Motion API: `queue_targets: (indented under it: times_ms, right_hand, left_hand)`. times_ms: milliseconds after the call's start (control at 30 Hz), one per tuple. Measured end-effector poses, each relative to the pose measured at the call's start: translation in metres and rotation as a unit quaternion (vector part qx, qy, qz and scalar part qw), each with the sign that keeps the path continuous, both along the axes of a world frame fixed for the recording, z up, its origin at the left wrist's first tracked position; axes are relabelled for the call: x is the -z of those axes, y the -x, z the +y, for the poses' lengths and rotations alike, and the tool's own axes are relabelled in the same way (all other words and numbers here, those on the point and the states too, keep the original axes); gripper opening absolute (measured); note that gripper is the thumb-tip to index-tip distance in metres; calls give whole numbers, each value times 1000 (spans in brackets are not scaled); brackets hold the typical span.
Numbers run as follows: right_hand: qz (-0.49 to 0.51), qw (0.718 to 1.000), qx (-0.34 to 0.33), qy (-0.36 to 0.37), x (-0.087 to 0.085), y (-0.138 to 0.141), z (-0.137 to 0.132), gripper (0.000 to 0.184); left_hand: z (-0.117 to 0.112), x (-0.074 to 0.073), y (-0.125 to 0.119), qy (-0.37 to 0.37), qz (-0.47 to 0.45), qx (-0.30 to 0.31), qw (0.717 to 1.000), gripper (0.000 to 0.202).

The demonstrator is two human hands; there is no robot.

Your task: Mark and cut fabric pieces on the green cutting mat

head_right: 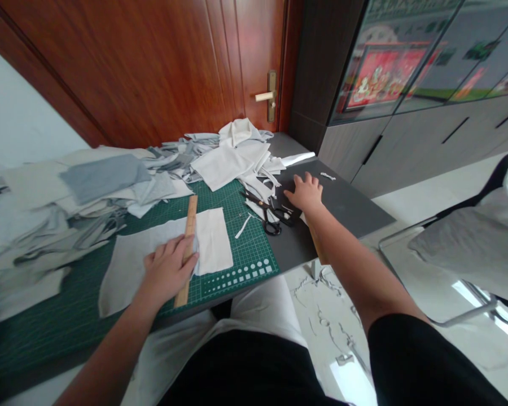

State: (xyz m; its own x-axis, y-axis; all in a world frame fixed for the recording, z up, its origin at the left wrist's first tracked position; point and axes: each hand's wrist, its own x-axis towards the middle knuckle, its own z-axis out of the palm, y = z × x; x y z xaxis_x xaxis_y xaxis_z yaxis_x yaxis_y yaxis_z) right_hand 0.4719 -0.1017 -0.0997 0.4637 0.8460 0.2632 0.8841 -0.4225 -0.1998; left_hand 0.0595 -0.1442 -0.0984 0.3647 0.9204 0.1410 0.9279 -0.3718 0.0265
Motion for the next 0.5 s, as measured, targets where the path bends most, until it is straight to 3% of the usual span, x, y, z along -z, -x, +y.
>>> queue_targets:
  times_ms: [67,200,367,500]
  right_hand:
    - [34,998,19,57,9,-26,2,79]
    - [37,996,-21,82,23,-49,2,65]
    - [23,993,-69,91,17,-56,5,56]
    - [12,996,-44,73,10,-39,8,68]
  left_hand:
    - [0,1,0,-1,-1,0,1000,47]
    - [0,2,1,-8,-6,3,1000,47]
    - [-3,0,1,-7,-9,7,1000,49]
    - [-5,-2,1,-1,-9,3,1000,50]
